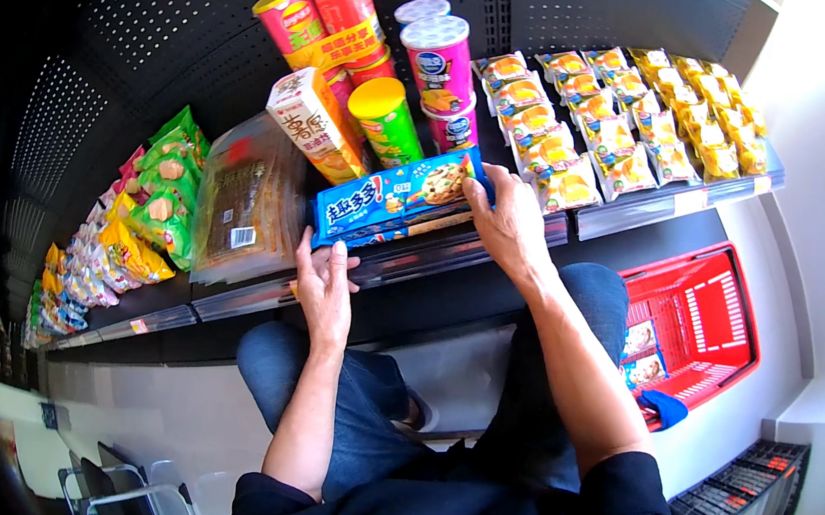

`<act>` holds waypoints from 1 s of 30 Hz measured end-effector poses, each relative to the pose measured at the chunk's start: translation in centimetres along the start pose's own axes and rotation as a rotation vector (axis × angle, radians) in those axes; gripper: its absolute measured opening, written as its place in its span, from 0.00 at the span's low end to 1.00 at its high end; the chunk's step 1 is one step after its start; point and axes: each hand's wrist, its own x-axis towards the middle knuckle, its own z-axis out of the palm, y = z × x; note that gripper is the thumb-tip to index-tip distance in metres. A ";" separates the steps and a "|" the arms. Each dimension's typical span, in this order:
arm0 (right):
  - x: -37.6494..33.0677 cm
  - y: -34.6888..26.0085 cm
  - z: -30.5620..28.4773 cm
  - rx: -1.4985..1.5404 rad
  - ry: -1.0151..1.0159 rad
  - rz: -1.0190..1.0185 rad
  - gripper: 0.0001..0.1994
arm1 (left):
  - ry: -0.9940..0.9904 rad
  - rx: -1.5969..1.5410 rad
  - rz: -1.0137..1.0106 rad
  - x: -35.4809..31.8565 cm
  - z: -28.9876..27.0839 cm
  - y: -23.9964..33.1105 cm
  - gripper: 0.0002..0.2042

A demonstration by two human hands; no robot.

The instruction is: The person crouches in front of a store shelf and restocks snack items. They pick up packaged snacks from a red basket, wipe the shelf with a blue cloth, and place the items back on the shelf in neat rows.

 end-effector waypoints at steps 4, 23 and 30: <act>-0.1 -0.3 -0.3 -0.007 -0.057 0.022 0.23 | 0.010 0.017 -0.004 -0.2 -0.1 0.2 0.31; -1.0 -1.1 -1.6 -0.225 0.148 -0.130 0.21 | 0.040 0.210 0.247 -0.7 -0.3 -0.1 0.31; -6.6 -3.5 -16.0 -0.071 0.349 -0.137 0.10 | 0.025 0.366 0.390 -5.0 -0.9 2.0 0.29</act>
